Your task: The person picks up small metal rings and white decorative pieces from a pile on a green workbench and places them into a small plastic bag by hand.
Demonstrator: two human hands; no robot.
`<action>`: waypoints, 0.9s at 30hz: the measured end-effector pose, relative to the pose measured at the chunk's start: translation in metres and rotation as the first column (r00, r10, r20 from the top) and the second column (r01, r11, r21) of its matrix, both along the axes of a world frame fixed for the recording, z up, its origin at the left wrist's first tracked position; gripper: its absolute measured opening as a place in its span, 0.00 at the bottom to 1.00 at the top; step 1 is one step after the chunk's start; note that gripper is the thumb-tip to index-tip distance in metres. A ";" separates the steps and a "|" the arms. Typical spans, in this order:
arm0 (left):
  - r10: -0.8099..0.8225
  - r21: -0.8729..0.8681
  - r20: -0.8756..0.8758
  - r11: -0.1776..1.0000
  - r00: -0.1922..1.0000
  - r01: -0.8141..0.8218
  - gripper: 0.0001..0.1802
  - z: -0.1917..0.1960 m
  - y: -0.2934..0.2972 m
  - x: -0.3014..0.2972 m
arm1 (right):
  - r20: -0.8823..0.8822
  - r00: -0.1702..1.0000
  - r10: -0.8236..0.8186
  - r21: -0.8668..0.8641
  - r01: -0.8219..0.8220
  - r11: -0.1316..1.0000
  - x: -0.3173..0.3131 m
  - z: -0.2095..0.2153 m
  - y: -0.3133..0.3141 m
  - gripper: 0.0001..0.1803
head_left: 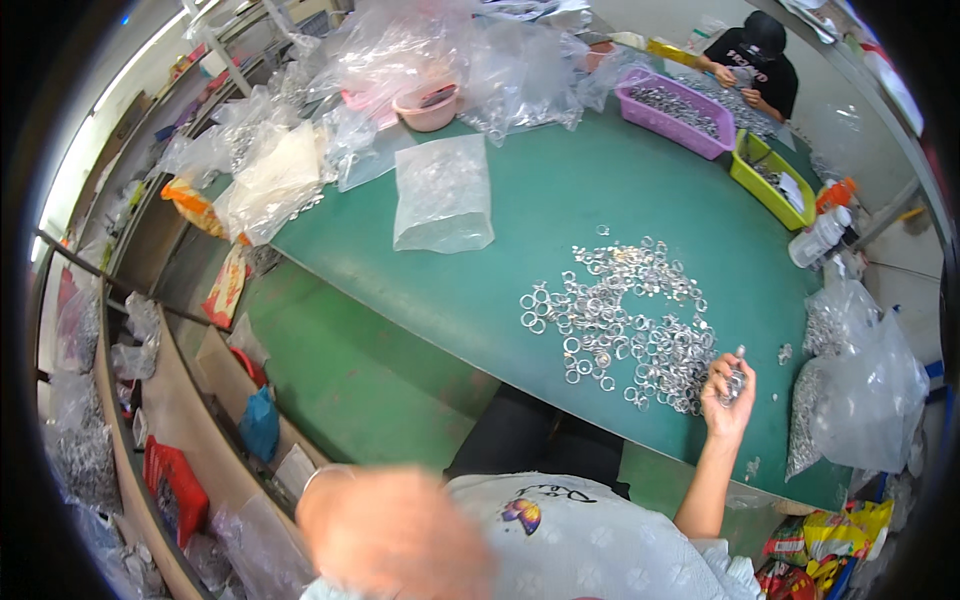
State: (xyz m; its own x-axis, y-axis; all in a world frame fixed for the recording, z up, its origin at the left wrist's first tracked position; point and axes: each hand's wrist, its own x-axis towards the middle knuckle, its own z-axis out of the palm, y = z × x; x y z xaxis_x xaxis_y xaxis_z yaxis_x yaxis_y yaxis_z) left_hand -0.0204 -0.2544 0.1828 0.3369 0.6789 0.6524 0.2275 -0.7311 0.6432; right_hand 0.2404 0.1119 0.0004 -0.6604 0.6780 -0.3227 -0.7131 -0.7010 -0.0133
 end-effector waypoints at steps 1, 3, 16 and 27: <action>-0.022 -0.034 -0.194 0.999 0.981 0.015 0.21 0.029 -0.027 0.020 | 0.012 0.999 0.035 -0.029 -0.035 0.999 -0.013 -0.002 -0.002 0.07; -0.164 -0.005 -0.448 0.983 0.879 0.181 0.29 0.051 -0.047 0.031 | 0.058 0.998 -0.005 0.012 0.004 1.000 -0.002 0.002 0.002 0.07; -0.884 0.345 -0.133 0.382 0.448 0.857 0.18 0.046 -0.095 -0.069 | 0.050 0.995 0.081 0.066 -0.084 0.994 -0.032 -0.001 -0.034 0.07; 0.815 -0.392 -0.303 -0.579 -0.494 -0.715 0.29 -0.235 0.078 -0.449 | 0.192 0.969 -0.155 0.052 0.148 0.988 0.006 -0.011 -0.068 0.07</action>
